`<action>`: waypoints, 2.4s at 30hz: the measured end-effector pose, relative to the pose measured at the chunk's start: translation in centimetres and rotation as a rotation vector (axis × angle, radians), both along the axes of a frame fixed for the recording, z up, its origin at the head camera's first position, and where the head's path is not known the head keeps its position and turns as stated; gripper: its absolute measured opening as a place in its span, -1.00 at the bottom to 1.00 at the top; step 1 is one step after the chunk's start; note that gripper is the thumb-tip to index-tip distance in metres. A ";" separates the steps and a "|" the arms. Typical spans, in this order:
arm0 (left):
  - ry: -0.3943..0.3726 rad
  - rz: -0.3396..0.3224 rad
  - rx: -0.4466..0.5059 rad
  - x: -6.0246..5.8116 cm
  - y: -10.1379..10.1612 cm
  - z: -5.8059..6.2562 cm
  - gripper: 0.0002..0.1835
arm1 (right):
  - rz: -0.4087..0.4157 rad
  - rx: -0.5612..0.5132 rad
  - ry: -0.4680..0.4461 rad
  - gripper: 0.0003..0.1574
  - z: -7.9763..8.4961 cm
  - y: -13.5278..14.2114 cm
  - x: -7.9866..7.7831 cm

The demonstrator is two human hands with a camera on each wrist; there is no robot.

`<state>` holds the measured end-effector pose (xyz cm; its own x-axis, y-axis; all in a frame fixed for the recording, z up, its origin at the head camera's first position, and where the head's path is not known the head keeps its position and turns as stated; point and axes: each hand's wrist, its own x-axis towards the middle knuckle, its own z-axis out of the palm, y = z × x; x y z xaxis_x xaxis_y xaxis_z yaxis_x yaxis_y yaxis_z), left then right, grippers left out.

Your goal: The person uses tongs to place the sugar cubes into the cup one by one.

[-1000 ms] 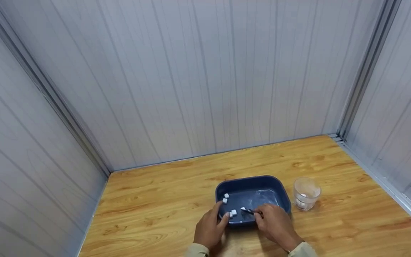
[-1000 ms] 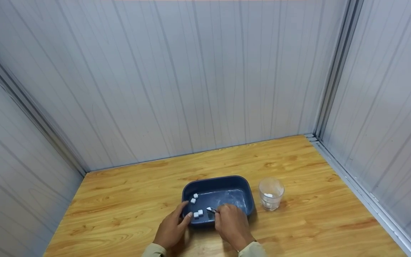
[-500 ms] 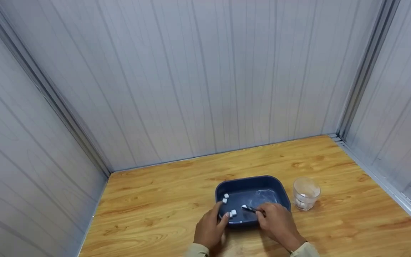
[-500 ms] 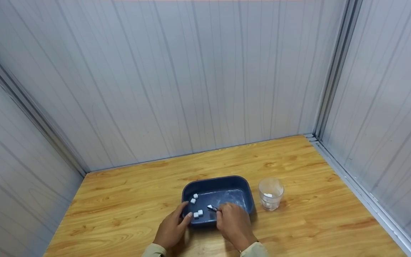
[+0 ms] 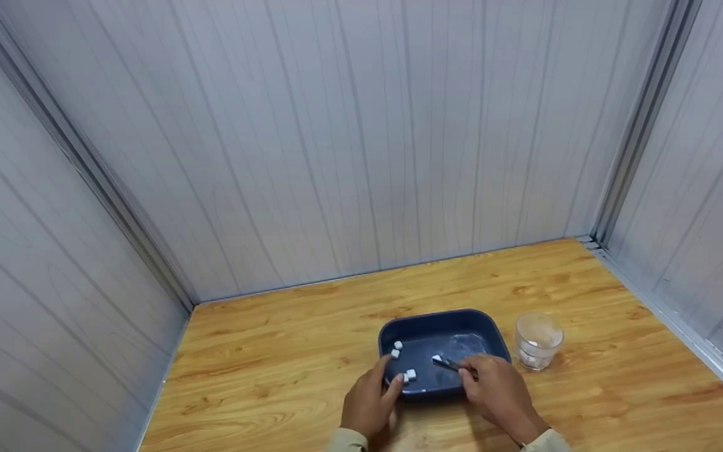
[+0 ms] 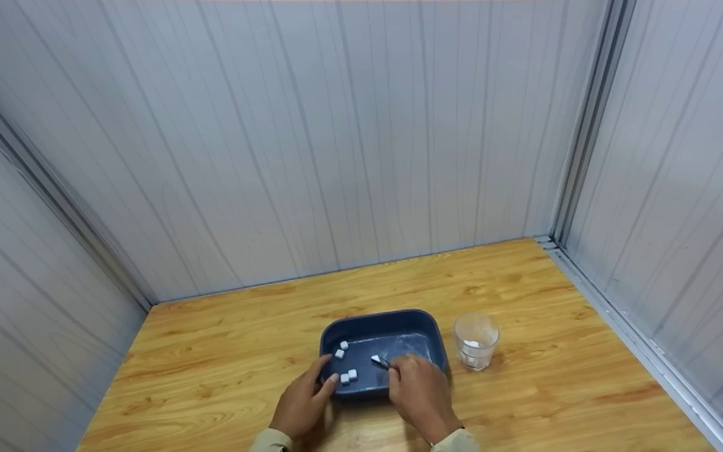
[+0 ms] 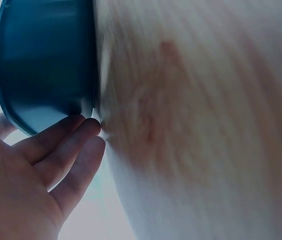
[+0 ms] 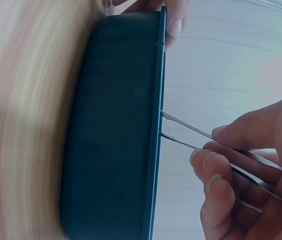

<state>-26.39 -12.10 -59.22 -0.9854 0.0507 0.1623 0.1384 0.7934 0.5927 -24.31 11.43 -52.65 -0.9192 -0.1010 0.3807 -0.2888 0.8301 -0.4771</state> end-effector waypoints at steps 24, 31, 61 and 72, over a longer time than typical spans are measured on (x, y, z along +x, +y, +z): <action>-0.008 0.005 -0.001 -0.1 0.1 0.0 -0.48 | -0.077 -0.076 0.018 -0.89 0.3 2.4 0.5; 0.003 0.001 0.004 0.0 0.1 0.0 -0.48 | -0.087 -0.103 -0.007 -0.91 0.5 3.1 0.4; -0.004 0.015 -0.004 0.0 0.1 0.0 -0.48 | -0.135 -0.115 0.001 -0.86 1.3 6.6 0.4; 0.019 0.003 -0.016 0.1 0.0 0.0 -0.43 | -0.142 -0.101 0.011 -0.85 1.7 7.4 0.4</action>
